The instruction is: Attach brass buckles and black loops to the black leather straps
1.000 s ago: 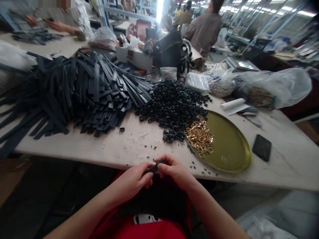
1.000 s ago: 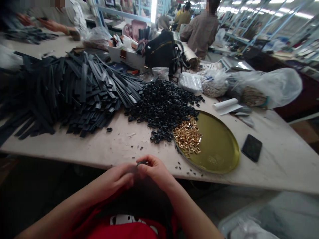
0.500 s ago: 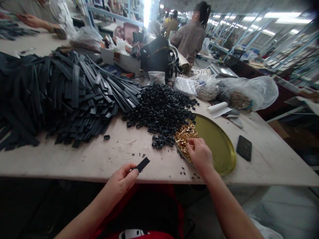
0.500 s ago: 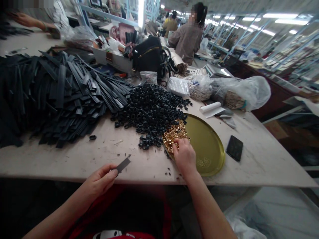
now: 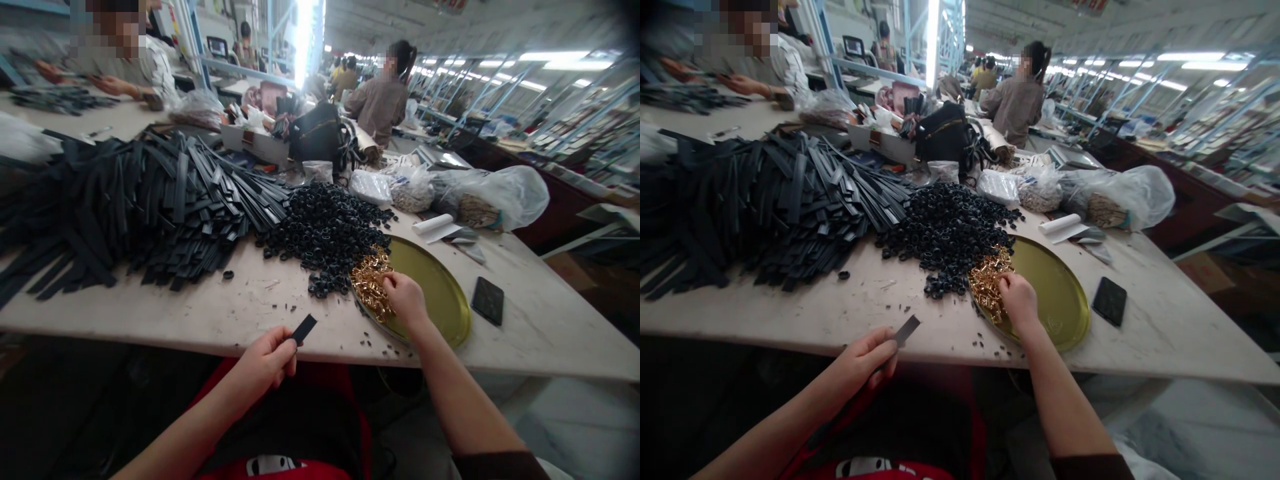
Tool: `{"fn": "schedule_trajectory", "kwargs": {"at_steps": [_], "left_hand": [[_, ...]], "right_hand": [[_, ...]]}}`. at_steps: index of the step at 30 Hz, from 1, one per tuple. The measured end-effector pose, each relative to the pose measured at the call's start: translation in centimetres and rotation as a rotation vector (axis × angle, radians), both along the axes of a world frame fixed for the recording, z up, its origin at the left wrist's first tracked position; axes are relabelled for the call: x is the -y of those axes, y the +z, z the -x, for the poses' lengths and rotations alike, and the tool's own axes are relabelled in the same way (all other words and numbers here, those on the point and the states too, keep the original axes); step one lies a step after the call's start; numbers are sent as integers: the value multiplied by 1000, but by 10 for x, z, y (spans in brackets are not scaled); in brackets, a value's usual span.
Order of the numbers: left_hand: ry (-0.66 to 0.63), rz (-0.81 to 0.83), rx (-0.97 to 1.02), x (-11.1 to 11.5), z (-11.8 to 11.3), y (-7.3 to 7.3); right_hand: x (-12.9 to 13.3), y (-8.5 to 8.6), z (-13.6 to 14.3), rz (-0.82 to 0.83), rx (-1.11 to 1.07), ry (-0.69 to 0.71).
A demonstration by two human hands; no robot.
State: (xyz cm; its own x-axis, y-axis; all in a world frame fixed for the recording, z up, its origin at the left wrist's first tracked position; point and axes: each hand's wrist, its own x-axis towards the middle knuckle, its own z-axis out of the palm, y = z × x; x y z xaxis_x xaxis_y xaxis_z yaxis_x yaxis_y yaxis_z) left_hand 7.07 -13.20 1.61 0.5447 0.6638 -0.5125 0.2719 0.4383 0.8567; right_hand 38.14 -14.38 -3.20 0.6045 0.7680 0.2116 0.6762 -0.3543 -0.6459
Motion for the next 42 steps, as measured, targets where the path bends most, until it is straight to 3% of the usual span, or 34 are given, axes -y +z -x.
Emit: {"fn": "schedule_trajectory", "kwargs": {"at_steps": [5, 8, 12, 14, 17, 22, 26, 31, 34, 42], "left_hand": [[-30, -42, 48, 7, 1, 4], [-25, -63, 73, 8, 0, 1], [19, -107, 115, 6, -1, -7], [33, -120, 118, 5, 3, -11], [26, -49, 103, 6, 9, -13], [31, 164, 150, 5, 10, -16], [84, 74, 118, -3, 8, -25], [63, -427, -182, -3, 12, -30], [-23, -625, -295, -2, 12, -28], [-89, -549, -168, -6, 14, -27]], "right_hand": [[9, 9, 16, -89, -316, 19], [16, 14, 54, -112, -575, 121], [23, 22, 122, -148, -1086, 256], [25, 25, 148, -164, -1104, 309], [22, 23, 170, -209, -926, 316], [16, 14, 177, -212, -723, 368], [20, 14, 180, -182, -704, 382], [19, 11, 179, -149, -1088, 260], [16, 5, 181, -104, -1323, 212], [21, -1, 194, 14, -1721, 326]]}}
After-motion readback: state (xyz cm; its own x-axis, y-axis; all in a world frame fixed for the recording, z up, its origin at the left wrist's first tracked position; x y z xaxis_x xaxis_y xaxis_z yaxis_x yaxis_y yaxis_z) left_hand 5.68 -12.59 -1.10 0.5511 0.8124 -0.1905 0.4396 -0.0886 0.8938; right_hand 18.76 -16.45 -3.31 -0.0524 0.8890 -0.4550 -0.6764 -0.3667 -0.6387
